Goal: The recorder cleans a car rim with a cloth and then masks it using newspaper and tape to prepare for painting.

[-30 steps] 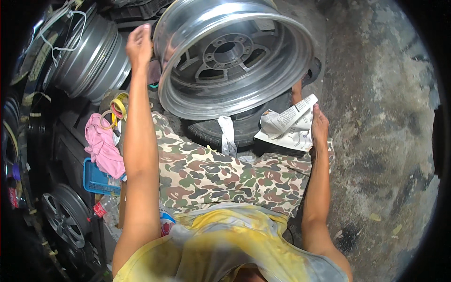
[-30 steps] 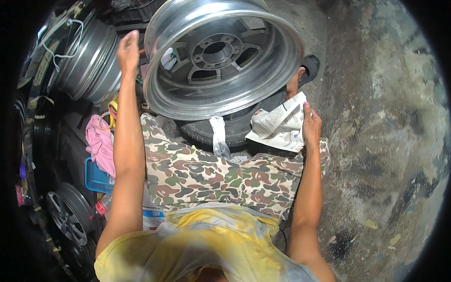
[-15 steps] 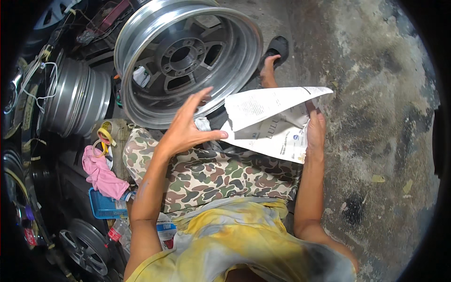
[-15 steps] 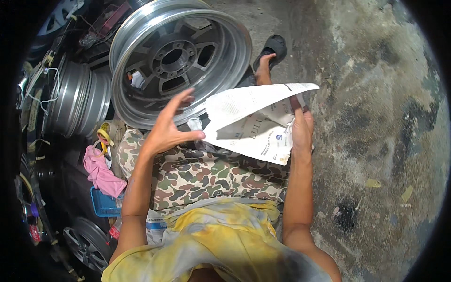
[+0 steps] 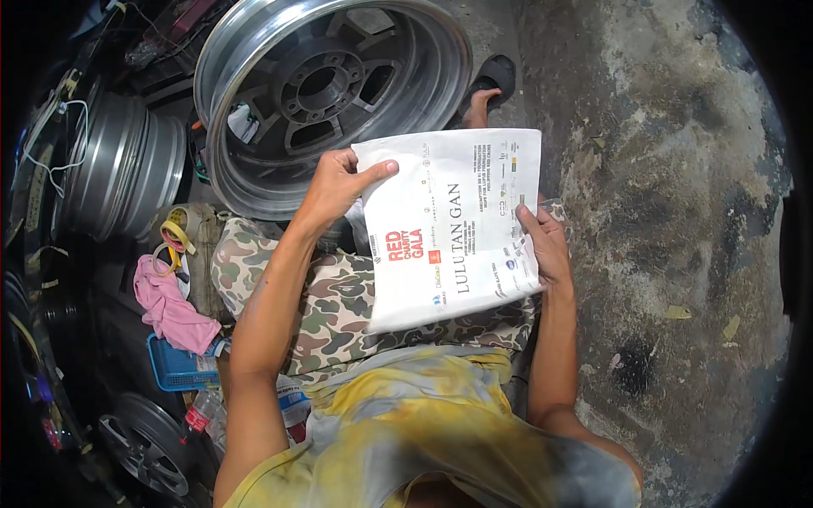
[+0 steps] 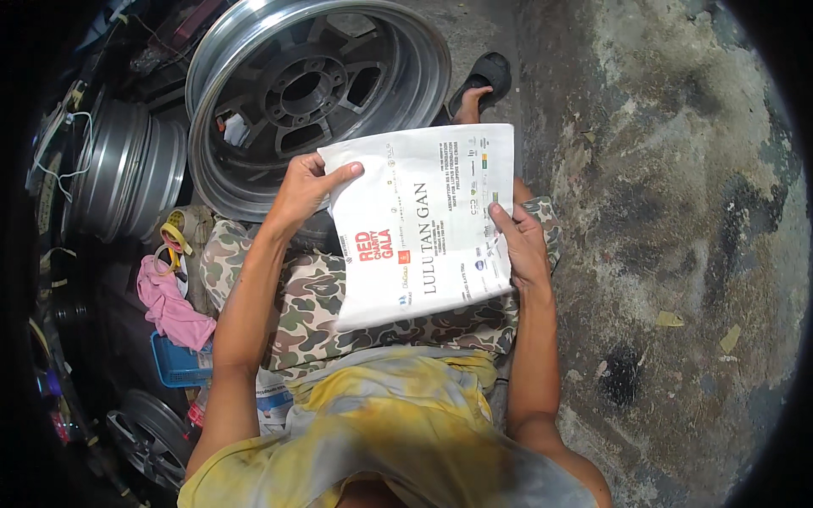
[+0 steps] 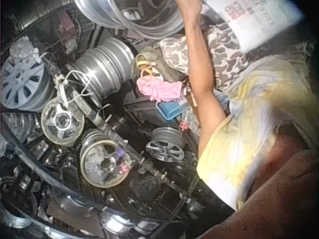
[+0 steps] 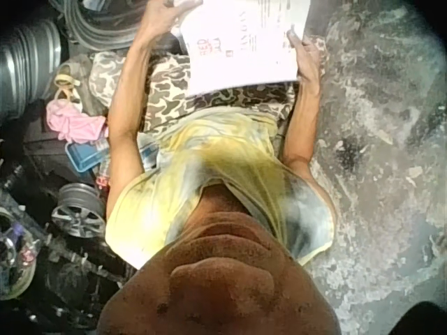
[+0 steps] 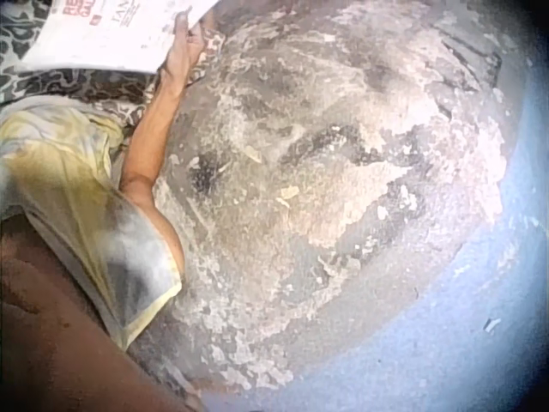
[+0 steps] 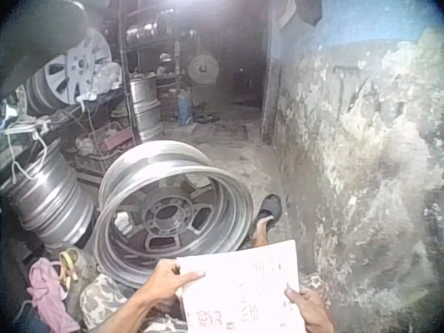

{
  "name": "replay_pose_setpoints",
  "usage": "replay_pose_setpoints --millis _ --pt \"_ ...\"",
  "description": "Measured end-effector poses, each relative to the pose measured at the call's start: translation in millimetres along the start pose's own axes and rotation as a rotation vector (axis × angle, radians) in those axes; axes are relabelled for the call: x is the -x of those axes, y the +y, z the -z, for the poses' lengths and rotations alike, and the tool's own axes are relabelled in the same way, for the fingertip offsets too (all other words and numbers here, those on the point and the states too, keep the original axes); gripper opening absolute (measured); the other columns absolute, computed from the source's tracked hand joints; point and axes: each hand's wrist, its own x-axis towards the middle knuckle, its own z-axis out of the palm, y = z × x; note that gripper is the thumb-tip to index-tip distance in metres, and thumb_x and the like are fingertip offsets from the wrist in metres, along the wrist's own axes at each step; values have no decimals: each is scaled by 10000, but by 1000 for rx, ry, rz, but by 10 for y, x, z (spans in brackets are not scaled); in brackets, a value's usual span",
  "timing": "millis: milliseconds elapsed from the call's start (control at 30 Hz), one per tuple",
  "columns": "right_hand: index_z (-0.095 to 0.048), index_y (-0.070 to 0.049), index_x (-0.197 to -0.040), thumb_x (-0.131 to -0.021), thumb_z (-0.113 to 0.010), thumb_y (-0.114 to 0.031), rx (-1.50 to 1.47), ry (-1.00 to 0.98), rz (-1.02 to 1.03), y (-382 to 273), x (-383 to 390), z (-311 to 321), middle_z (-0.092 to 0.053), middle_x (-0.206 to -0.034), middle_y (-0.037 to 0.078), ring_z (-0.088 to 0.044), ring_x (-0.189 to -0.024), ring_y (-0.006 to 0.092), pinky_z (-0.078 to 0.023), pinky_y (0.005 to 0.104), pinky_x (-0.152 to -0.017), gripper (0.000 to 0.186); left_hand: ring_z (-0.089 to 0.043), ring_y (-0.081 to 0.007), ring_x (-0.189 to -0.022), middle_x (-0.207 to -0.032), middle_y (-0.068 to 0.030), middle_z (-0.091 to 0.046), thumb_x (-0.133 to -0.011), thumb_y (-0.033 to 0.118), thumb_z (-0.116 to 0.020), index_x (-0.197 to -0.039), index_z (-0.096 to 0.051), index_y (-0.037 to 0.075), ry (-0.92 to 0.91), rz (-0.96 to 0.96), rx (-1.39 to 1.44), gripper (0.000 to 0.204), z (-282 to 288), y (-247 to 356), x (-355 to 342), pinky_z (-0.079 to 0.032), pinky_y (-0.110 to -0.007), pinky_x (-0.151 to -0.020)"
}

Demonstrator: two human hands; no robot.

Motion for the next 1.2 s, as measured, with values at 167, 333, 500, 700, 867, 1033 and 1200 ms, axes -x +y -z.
replay_pose_setpoints --millis 167,333,500,700,867,1033,1200 --pt "-597 25 -1182 -866 -807 -229 633 321 222 -70 -54 -188 -647 -1019 78 -619 -861 109 -521 245 -742 456 -702 -133 -743 -900 -120 -754 -810 230 -849 -1044 -740 -55 45 -62 -56 385 16 41 41 -554 -266 -674" --pt "-606 -29 -1222 -762 -856 -222 961 375 663 -316 97 -635 -591 -1068 111 -599 -1038 241 -491 368 -921 557 -558 -46 -629 -730 -14 -676 -778 210 -871 -790 -700 2 75 -106 -223 269 -63 -39 31 -441 -229 -560" --pt "-649 -45 -1117 -724 -828 -170 1145 -52 882 -364 -53 -963 -594 -1069 125 -578 -1036 322 -457 444 -909 450 -456 -25 -635 -674 51 -555 -753 139 -847 -688 -568 49 7 -168 -179 300 -68 -72 11 -368 -223 -555" --pt "-680 27 -898 -800 -680 -10 956 -123 747 -364 -162 -941 -633 -785 133 -635 -737 299 -485 389 -693 105 -583 -57 -739 -805 8 -662 -770 204 -874 -858 -650 43 -123 -210 -66 289 68 152 132 -461 -224 -670" --pt "-695 43 -1006 -826 -614 71 864 -138 791 -550 -130 -852 -688 -936 145 -679 -835 243 -513 316 -765 199 -613 -55 -759 -854 -6 -691 -873 199 -805 -903 -677 43 85 -139 36 204 315 407 348 -496 -228 -695" --pt "-710 10 -1056 -838 -662 56 667 -152 763 -696 -15 -710 -693 -1033 114 -660 -979 191 -501 292 -862 228 -544 -50 -768 -862 20 -641 -945 221 -728 -950 -668 34 681 -421 -85 197 668 520 1026 -438 -217 -718" --pt "-730 -32 -980 -718 -874 -190 641 -328 647 -548 113 -484 -654 -1160 141 -634 -1041 214 -478 316 -894 338 -560 -84 -785 -869 -9 -641 -998 223 -647 -964 -659 0 1120 -446 -217 226 1193 337 2068 -452 -243 -742"
